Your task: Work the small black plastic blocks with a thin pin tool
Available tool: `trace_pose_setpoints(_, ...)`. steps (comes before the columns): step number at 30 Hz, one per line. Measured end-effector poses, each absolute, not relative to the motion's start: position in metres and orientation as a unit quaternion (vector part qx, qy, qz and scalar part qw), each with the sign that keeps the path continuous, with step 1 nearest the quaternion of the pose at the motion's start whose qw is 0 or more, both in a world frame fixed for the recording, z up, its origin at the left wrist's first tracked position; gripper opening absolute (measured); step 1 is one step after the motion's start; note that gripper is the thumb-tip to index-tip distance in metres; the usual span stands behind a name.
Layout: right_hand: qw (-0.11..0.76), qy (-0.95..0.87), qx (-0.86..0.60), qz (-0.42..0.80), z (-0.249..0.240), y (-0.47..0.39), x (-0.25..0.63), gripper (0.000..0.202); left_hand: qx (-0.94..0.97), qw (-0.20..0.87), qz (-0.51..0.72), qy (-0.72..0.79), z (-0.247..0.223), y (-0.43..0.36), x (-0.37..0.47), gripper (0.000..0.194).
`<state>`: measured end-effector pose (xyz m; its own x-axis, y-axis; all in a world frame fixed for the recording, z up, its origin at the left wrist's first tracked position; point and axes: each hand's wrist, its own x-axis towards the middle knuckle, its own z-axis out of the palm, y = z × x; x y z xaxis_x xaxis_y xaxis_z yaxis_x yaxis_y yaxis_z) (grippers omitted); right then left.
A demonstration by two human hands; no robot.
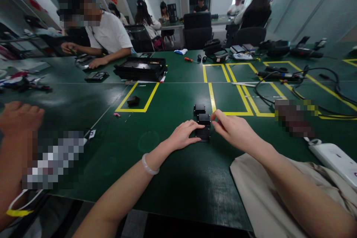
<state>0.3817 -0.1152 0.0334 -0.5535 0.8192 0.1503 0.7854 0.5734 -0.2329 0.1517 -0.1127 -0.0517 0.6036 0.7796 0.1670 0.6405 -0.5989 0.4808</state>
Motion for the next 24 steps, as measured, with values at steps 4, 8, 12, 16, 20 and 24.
trace_pose_setpoints(4, 0.104, -0.876, -0.469, 0.039, 0.0319, -0.1128, 0.3817, 0.032, 0.875, 0.193, 0.185, 0.403, -0.0517, -0.1115, 0.1516, 0.046)
trace_pose_setpoints(8, 0.099, -0.872, -0.479, 0.036, 0.0334, -0.1126, 0.3808, 0.028, 0.874, 0.199, 0.187, 0.403, -0.0515, -0.1111, 0.1518, 0.047)
trace_pose_setpoints(12, 0.127, -0.873, -0.467, 0.06, 0.0347, -0.1142, 0.3794, 0.023, 0.871, 0.197, 0.187, 0.409, -0.0513, -0.112, 0.1521, 0.047)
trace_pose_setpoints(16, 0.115, -0.869, -0.48, 0.028, 0.0313, -0.1138, 0.3785, 0.032, 0.869, 0.195, 0.19, 0.413, -0.0523, -0.1126, 0.1524, 0.047)
trace_pose_setpoints(20, 0.107, -0.873, -0.475, 0.03, 0.0304, -0.1139, 0.3777, 0.027, 0.87, 0.192, 0.191, 0.411, -0.0537, -0.1126, 0.1525, 0.047)
trace_pose_setpoints(24, 0.134, -0.868, -0.477, 0.037, 0.0316, -0.1152, 0.377, 0.025, 0.871, 0.189, 0.19, 0.411, -0.0546, -0.1125, 0.1523, 0.047)
